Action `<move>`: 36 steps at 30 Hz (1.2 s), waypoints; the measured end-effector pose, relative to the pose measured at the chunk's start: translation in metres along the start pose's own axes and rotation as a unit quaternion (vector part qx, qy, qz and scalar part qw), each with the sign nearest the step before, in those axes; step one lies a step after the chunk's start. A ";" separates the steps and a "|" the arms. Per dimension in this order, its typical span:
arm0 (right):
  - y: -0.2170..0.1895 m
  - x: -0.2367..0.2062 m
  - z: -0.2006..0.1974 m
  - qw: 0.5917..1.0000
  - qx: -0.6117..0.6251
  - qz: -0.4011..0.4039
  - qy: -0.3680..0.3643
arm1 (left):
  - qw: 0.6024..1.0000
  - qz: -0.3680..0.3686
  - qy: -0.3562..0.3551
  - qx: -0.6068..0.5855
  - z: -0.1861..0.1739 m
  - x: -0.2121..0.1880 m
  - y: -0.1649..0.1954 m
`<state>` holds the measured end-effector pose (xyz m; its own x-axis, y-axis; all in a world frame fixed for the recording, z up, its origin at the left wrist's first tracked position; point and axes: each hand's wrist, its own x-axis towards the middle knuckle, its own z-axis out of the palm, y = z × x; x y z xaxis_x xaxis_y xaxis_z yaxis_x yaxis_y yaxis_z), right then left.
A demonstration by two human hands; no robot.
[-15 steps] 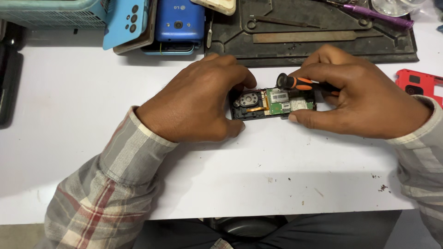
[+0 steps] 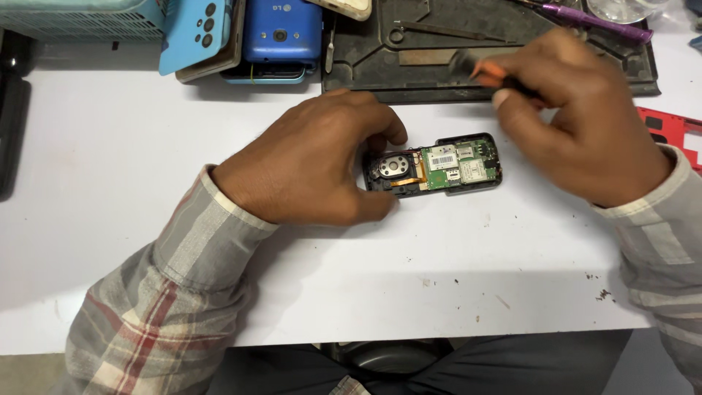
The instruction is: The person uses a screwdriver to loosen screws on a disassembled mobile phone, then uses a soldering iron to heat and remove a small component from the circuit board. The person continues to manipulate the board and components with both hands.
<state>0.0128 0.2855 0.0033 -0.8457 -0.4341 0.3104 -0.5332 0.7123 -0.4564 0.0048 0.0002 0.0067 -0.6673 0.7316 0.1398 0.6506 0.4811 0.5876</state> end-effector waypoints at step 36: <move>-0.058 -0.063 0.020 0.995 -0.022 -0.069 0.074 | 0.994 -0.093 0.061 0.010 0.032 -0.066 0.041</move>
<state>0.0966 0.2601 -0.0066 -0.7502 -0.4451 0.4890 -0.6395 0.6766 -0.3652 0.0875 -0.0127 -0.0041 -0.8151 0.5652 0.1270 0.5177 0.6125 0.5973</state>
